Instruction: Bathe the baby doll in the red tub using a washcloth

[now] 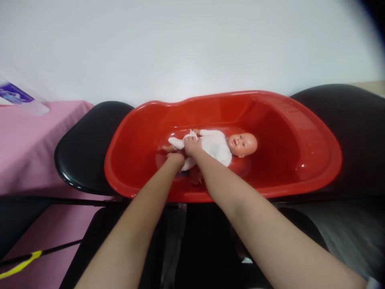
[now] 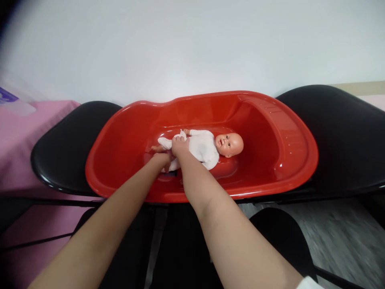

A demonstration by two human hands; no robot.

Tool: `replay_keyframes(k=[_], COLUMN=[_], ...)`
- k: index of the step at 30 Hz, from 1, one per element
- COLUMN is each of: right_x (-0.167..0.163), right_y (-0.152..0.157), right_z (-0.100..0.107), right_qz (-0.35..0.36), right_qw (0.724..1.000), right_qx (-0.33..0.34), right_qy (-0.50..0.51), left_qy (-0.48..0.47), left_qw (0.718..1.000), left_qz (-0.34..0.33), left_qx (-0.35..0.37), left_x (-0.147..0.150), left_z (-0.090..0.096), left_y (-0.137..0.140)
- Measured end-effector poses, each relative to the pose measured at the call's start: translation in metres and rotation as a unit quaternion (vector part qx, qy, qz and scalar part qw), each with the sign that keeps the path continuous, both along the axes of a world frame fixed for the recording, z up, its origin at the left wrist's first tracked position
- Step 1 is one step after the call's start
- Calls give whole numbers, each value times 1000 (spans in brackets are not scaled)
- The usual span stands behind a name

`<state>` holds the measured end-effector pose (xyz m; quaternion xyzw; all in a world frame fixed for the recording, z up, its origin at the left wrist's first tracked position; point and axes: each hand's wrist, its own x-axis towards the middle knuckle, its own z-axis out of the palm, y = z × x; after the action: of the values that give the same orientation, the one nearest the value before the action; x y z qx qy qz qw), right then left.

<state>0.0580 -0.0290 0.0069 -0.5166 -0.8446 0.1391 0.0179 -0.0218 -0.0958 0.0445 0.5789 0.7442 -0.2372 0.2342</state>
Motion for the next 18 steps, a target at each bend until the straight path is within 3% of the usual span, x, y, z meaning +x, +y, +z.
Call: replay_keyframes(k=[4,6,10,12,18], right_x=[-5,-8,-11,-12,-10], right_y=[-1,-3,-8,-9,-6], right_z=[4,7,14,18,24], right_qz=[-4,-10,-14,-10,-28], right_qw=[1000,1000,1000,999,997], right_qx=[-6,-14,-27,-41,-51], right_qy=[3,4,7,4,41], left_qy=[-10,-4,5,3,23], left_qw=[995,987,966,967,988], left_qz=[-25,2,48,51,75], left_qx=[97,162,252,249,137], left_x=[-49,-65,-67,-63,-69], left_z=[8,7,-6,-16,-36], left_y=[-2,2,11,13,12])
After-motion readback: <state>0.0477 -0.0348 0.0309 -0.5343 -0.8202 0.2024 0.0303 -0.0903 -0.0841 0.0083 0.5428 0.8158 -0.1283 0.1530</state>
